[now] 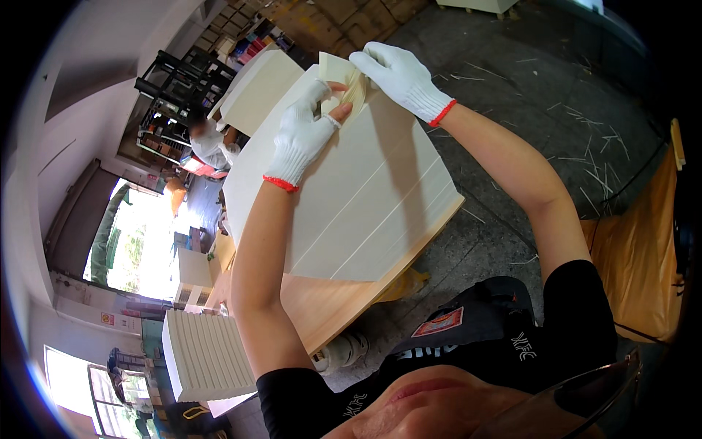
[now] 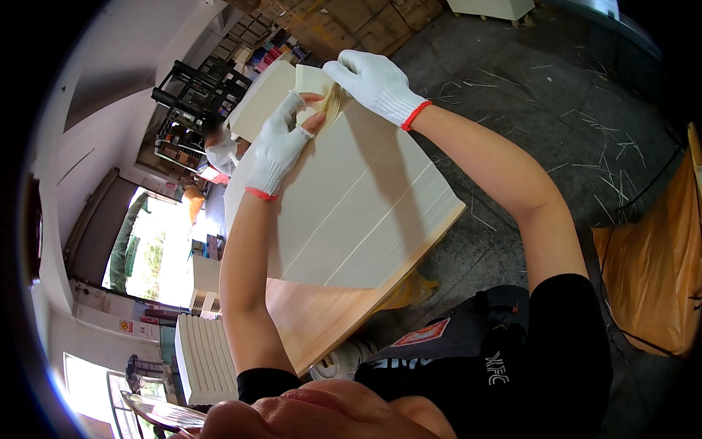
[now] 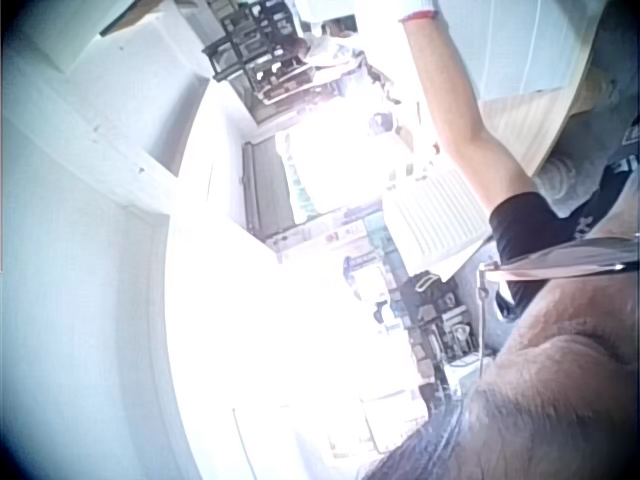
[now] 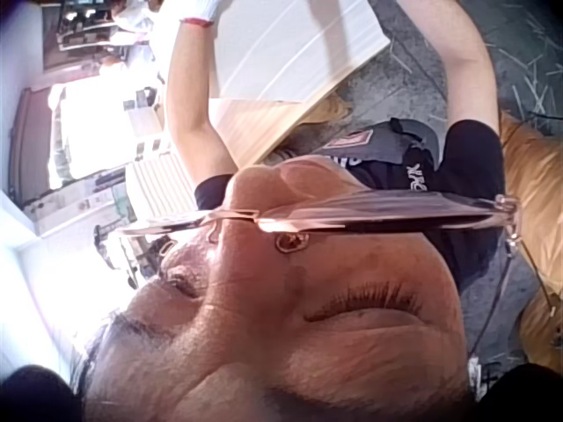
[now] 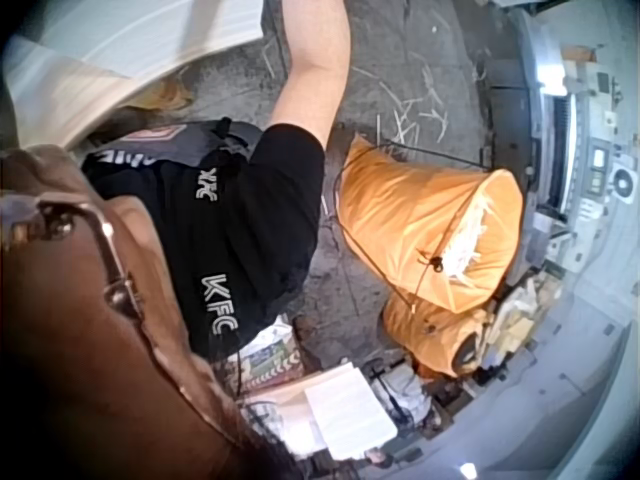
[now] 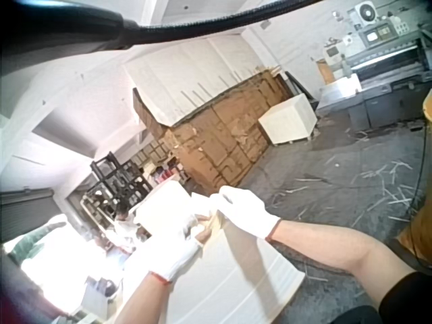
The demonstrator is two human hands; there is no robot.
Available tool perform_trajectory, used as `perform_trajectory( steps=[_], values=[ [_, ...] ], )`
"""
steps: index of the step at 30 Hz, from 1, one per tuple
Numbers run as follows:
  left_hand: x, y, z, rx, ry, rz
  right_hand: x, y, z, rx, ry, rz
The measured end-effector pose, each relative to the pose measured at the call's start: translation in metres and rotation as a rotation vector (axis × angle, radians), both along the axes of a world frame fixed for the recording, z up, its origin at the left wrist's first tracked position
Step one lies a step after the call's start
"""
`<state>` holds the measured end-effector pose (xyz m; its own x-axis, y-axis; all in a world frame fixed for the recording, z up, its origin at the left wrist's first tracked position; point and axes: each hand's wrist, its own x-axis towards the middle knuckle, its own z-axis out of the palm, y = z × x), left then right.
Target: The person sorts and stacks large white paper sheets by picking them up individually or in small groups and aligning them into organized stacks on a wooden table.
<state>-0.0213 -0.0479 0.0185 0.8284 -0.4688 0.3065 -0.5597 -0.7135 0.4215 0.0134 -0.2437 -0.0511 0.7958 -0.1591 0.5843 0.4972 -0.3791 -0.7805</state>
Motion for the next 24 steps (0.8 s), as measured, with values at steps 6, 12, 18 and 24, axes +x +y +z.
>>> perform_trajectory(
  steps=[6, 12, 18, 24],
  values=[
    [0.008, 0.008, -0.010, -0.192, -0.211, -0.171, 0.001, 0.008, 0.002, 0.067, -0.062, 0.018],
    [-0.012, -0.012, 0.009, -0.056, 0.218, 0.098, 0.001, -0.003, -0.002, -0.008, 0.007, -0.005],
    [0.005, 0.002, -0.002, -0.008, -0.032, -0.030, -0.002, 0.003, 0.001, 0.028, -0.018, -0.003],
    [0.005, 0.000, -0.001, 0.001, 0.002, -0.029, -0.001, -0.002, 0.001, 0.004, 0.006, -0.008]
  ],
)
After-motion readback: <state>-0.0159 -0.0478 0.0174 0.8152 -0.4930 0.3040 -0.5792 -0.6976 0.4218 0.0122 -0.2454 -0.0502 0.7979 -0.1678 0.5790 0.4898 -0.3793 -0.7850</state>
